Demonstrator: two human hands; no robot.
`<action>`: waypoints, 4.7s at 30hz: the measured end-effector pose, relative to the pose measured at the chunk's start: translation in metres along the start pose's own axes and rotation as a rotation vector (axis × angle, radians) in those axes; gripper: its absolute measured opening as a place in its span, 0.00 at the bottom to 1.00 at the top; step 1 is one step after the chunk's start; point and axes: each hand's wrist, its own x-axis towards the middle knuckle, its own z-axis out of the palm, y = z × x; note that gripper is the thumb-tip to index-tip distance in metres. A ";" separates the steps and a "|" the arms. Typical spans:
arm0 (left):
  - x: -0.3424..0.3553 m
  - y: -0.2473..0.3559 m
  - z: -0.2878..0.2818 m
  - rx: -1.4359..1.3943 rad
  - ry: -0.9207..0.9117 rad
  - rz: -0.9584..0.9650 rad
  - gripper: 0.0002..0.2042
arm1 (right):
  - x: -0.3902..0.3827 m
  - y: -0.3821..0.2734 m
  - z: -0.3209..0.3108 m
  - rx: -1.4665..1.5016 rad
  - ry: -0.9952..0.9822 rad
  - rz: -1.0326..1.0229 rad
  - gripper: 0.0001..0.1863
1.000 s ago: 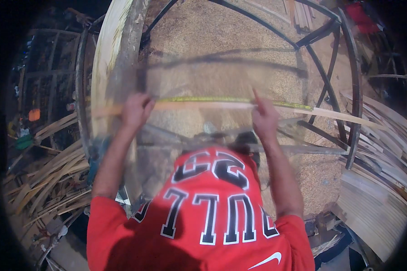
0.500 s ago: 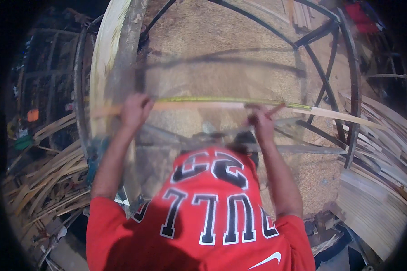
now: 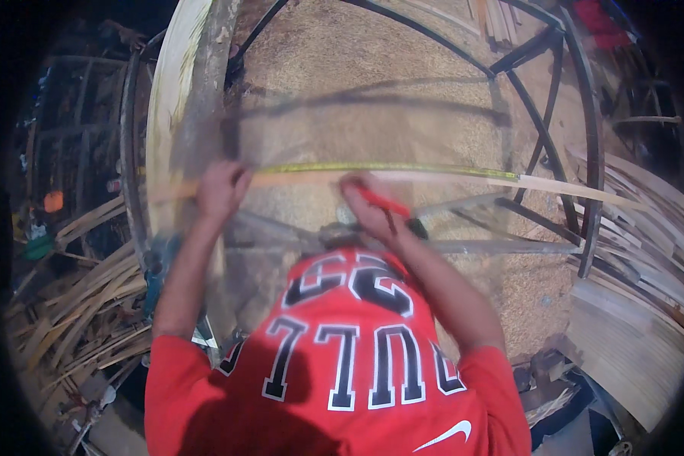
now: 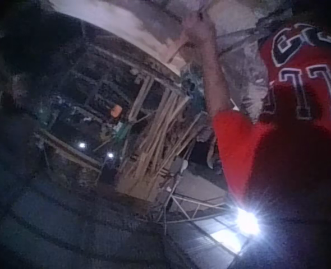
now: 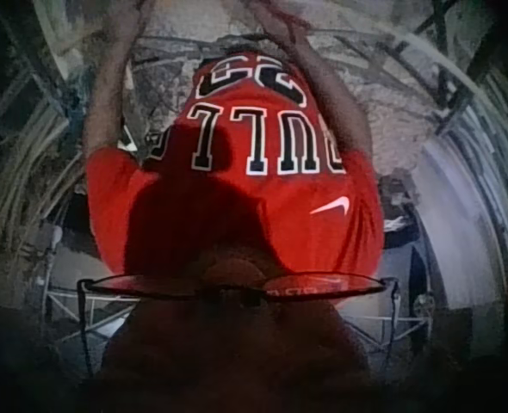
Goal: The person measures a wooden plank with a tape measure and marks it with a pencil, then uses a square to draw lines across multiple planks.
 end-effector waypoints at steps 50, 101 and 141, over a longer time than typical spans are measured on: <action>-0.003 -0.002 0.004 0.035 0.052 0.012 0.07 | 0.004 0.005 0.006 -0.418 0.242 -0.436 0.13; -0.006 -0.002 0.005 0.049 0.037 0.030 0.05 | -0.003 0.026 -0.023 -0.382 0.258 -0.347 0.12; -0.005 0.013 -0.002 0.065 0.070 -0.001 0.05 | 0.004 0.022 -0.019 -0.424 0.258 -0.348 0.11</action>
